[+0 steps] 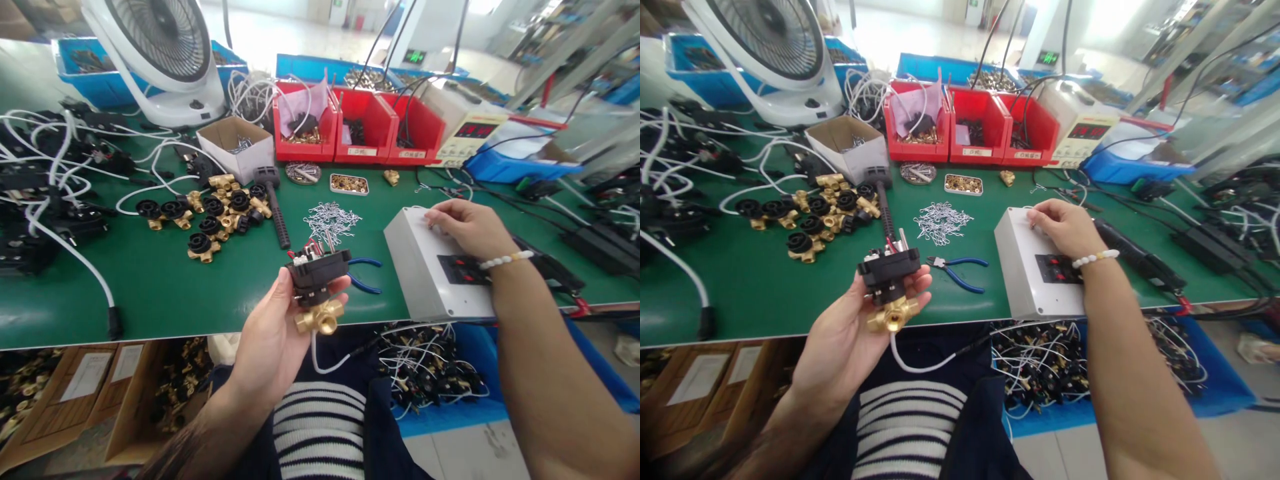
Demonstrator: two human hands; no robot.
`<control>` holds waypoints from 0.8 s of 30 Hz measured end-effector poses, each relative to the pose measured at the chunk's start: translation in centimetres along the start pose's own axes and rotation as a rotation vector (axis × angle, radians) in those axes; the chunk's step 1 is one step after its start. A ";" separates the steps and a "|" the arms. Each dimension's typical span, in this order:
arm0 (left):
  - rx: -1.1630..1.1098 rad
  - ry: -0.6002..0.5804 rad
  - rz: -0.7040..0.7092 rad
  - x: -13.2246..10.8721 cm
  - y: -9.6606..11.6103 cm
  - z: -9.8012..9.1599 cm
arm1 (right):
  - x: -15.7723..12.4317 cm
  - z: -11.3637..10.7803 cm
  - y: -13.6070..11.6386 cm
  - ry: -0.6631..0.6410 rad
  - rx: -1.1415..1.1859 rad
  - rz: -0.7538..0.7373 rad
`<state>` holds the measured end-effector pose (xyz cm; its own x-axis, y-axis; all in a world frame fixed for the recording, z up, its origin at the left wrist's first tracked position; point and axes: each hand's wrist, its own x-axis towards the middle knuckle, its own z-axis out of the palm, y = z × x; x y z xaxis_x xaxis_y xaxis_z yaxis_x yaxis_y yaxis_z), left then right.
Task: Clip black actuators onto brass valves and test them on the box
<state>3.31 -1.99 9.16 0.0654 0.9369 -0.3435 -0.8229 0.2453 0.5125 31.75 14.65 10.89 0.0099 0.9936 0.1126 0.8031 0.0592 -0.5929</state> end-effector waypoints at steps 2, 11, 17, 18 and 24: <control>0.047 0.027 0.056 0.3 -0.1 -0.1 | 0.0 0.1 0.2 0.001 0.017 -0.016; 0.139 0.016 0.078 0.7 0.3 -1.1 | -0.2 -0.1 0.4 -0.015 0.028 -0.034; 0.147 -0.015 0.021 0.7 0.4 -1.0 | 0.6 -0.6 2.0 -0.052 0.090 -0.054; 0.151 -0.012 0.015 0.7 0.4 -1.0 | 0.8 -1.1 2.5 -0.059 0.109 -0.061; 0.171 -0.031 0.003 0.8 0.6 -0.9 | -3.5 -4.3 1.0 0.081 0.075 -0.237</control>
<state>2.29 -1.34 8.48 0.0824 0.9444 -0.3184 -0.7153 0.2785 0.6409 35.05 10.86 13.37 -0.1227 0.9405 0.3170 0.7426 0.2989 -0.5994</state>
